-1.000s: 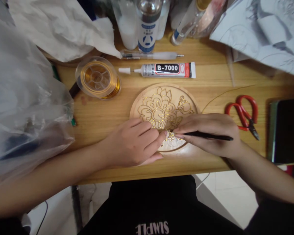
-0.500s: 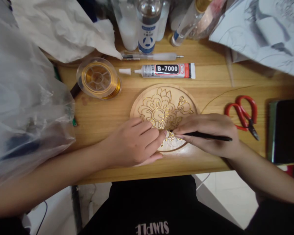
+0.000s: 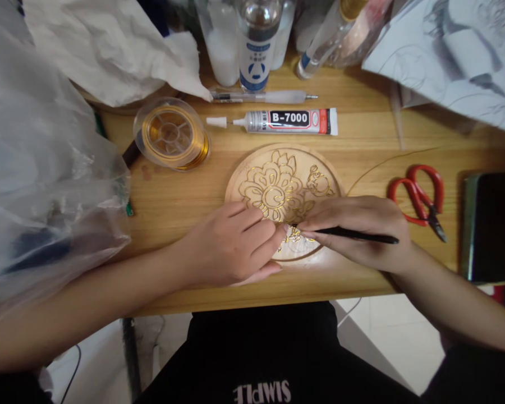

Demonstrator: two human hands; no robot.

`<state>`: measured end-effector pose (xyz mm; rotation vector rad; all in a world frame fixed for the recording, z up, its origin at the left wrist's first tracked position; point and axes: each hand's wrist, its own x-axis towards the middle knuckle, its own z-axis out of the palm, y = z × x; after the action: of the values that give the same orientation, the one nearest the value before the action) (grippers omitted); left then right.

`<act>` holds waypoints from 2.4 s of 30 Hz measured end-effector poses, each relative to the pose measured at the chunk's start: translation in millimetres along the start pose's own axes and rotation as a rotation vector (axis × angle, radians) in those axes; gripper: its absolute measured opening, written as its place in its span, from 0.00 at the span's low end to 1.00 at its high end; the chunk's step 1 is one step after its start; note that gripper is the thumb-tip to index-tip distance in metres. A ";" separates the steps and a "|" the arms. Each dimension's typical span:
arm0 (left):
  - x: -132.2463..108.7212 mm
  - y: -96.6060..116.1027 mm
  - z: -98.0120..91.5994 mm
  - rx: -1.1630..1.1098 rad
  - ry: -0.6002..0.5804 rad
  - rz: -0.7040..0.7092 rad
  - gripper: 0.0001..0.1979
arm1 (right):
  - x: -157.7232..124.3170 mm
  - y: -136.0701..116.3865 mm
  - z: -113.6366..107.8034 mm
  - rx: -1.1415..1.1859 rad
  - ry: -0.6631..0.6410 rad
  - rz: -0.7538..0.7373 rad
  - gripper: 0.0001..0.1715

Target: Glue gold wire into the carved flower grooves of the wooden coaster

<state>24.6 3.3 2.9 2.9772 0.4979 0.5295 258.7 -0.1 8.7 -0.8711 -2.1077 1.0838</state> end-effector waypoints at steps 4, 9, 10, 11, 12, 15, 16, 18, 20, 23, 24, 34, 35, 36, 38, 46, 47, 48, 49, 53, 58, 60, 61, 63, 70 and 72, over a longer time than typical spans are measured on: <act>0.2 -0.2 -1.1 -0.002 -0.015 -0.005 0.19 | 0.0 -0.1 -0.1 0.011 0.002 -0.008 0.14; 0.2 -0.1 -0.8 0.000 -0.013 0.000 0.20 | 0.6 0.3 -0.6 0.017 -0.003 -0.020 0.13; 0.2 -0.1 -0.7 0.000 -0.013 0.000 0.20 | 0.6 0.4 -0.7 0.018 -0.005 -0.024 0.13; 0.4 -0.2 -0.6 0.001 -0.011 -0.001 0.20 | 0.6 0.6 -0.9 0.018 -0.004 -0.027 0.13; 0.5 -0.2 -0.7 0.003 -0.009 -0.003 0.20 | 0.5 0.7 -0.9 0.017 -0.005 -0.026 0.13; 0.9 -0.4 -1.1 0.009 -0.017 -0.006 0.19 | -0.2 1.1 -0.8 0.006 -0.004 -0.018 0.12; 0.8 -0.5 -1.3 0.011 -0.020 -0.006 0.19 | -0.4 1.1 -0.6 0.001 -0.002 -0.016 0.11; 0.6 -0.4 -1.6 0.011 -0.023 -0.006 0.19 | -0.6 1.1 -0.1 -0.007 0.008 -0.020 0.11; 0.1 -0.3 -1.5 0.008 -0.024 -0.006 0.19 | -0.5 0.7 0.2 -0.013 0.020 -0.025 0.11; -0.4 0.1 -0.8 0.005 -0.026 -0.006 0.19 | -0.1 -0.7 0.2 -0.026 0.030 -0.010 0.10; -0.4 0.1 -0.5 0.004 -0.027 -0.007 0.19 | -0.1 -1.1 0.1 -0.032 0.033 -0.006 0.10; 0.2 -0.2 -1.3 0.018 -0.021 -0.007 0.19 | -2.1 -2.1 -0.9 -0.042 0.062 0.021 0.08; 0.2 -0.2 -1.3 0.021 -0.022 -0.006 0.19 | -1.7 -2.4 -0.8 -0.045 0.060 0.019 0.07; 0.2 -0.2 -1.3 0.023 -0.027 -0.007 0.19 | -1.4 -2.6 -0.7 -0.049 0.055 0.016 0.07; 0.1 -0.2 -1.0 0.027 -0.026 -0.008 0.19 | -0.8 -2.8 -0.6 -0.056 0.044 0.007 0.07; 0.4 -0.5 -1.2 0.019 -0.023 -0.006 0.19 | -1.4 -1.1 -0.6 -0.067 0.027 -0.009 0.08; 0.5 -0.5 -1.3 0.017 -0.021 -0.005 0.19 | -1.4 -1.0 -0.5 -0.061 0.025 -0.012 0.08; 0.6 -0.5 -1.3 0.014 -0.018 -0.003 0.19 | -1.3 -1.0 -0.4 -0.057 0.025 -0.013 0.08; 0.7 -0.4 -1.3 0.011 -0.015 -0.002 0.19 | -1.3 -1.0 -0.3 -0.054 0.024 -0.014 0.08; 0.8 -0.2 -1.0 0.012 -0.020 -0.008 0.19 | -1.0 -1.3 -0.3 -0.056 0.022 -0.018 0.08; 0.3 -0.8 -0.5 0.010 0.001 -0.005 0.19 | -1.0 -0.9 -0.9 -0.067 0.018 -0.025 0.09; -0.1 -0.8 -0.5 0.009 -0.004 -0.004 0.19 | -1.0 -0.9 -1.1 -0.065 0.016 -0.024 0.09; -0.2 -0.7 -0.5 0.009 -0.006 -0.004 0.19 | -1.0 -1.0 -1.1 -0.063 0.016 -0.022 0.09; -0.4 -0.3 -0.5 0.011 -0.008 -0.006 0.19 | -1.3 -1.1 -1.1 -0.061 0.017 -0.016 0.09; -0.4 -0.2 -0.4 0.020 -0.026 -0.005 0.19 | -1.9 -0.6 -1.2 -0.064 0.002 -0.008 0.08; -0.6 -0.6 -0.5 0.018 -0.022 -0.006 0.19 | -1.5 -0.4 -1.5 -0.063 -0.002 -0.008 0.08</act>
<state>23.7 3.7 3.0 2.9942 0.5119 0.4934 260.6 -0.8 9.4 -0.8904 -2.1559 1.0193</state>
